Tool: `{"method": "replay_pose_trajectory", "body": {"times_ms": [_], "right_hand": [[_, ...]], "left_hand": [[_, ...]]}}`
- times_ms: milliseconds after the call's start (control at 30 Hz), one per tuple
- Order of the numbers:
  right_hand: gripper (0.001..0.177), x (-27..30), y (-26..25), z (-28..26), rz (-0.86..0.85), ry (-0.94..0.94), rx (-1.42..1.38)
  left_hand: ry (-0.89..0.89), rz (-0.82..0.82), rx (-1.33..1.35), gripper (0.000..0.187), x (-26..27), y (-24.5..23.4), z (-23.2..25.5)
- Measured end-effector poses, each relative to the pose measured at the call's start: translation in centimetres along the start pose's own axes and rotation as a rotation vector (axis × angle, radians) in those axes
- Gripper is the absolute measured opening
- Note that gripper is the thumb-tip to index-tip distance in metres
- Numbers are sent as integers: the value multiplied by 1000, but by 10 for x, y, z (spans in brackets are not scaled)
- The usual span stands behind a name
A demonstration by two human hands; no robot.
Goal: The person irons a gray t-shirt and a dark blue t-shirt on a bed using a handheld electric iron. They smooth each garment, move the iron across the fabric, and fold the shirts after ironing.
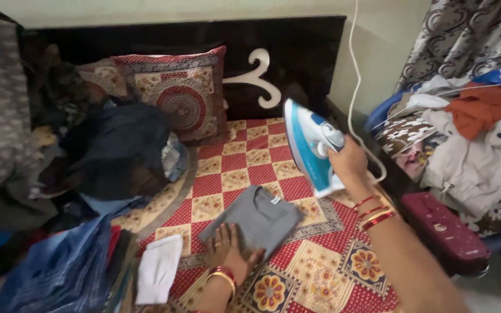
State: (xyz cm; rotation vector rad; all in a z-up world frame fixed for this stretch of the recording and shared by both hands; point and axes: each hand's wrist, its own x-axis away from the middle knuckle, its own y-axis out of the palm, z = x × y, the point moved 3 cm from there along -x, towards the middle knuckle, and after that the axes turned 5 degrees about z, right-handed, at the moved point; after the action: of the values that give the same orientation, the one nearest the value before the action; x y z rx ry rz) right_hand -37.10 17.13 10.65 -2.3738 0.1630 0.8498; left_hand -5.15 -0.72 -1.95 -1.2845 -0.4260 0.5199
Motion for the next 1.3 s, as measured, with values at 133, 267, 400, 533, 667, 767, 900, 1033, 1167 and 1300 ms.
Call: {"method": "replay_pose_trajectory", "body": {"times_ms": [133,267,400,533,667,767,900,1033,1167,1300], "right_hand": [[42,17,44,67,351,-11,-269],[44,46,76,133,579,-1,-146],[43,46,74,144,448,55,-339],[46,51,64,130,351,47,-366],[56,52,62,136,309,39,-251],[80,50,49,131,320,-40,-75],[65,54,20,103,151,76,-158],[59,64,-14,75,155,63,-153],[51,93,-29,54,304,-182,-169],[52,131,-8,45,-79,22,-259]], "left_hand": [[10,28,-10,111,-7,6,-2],[-12,-15,-9,114,-9,10,-3],[1,-3,-25,112,-8,10,-3],[15,-17,0,111,-5,4,-2],[22,2,23,108,-1,2,-3],[27,22,5,107,-1,2,-2],[21,-13,25,106,-2,-1,-1],[26,-16,26,104,-1,-4,1],[33,22,39,102,2,-2,-1],[59,143,137,94,1,-5,-6]]}}
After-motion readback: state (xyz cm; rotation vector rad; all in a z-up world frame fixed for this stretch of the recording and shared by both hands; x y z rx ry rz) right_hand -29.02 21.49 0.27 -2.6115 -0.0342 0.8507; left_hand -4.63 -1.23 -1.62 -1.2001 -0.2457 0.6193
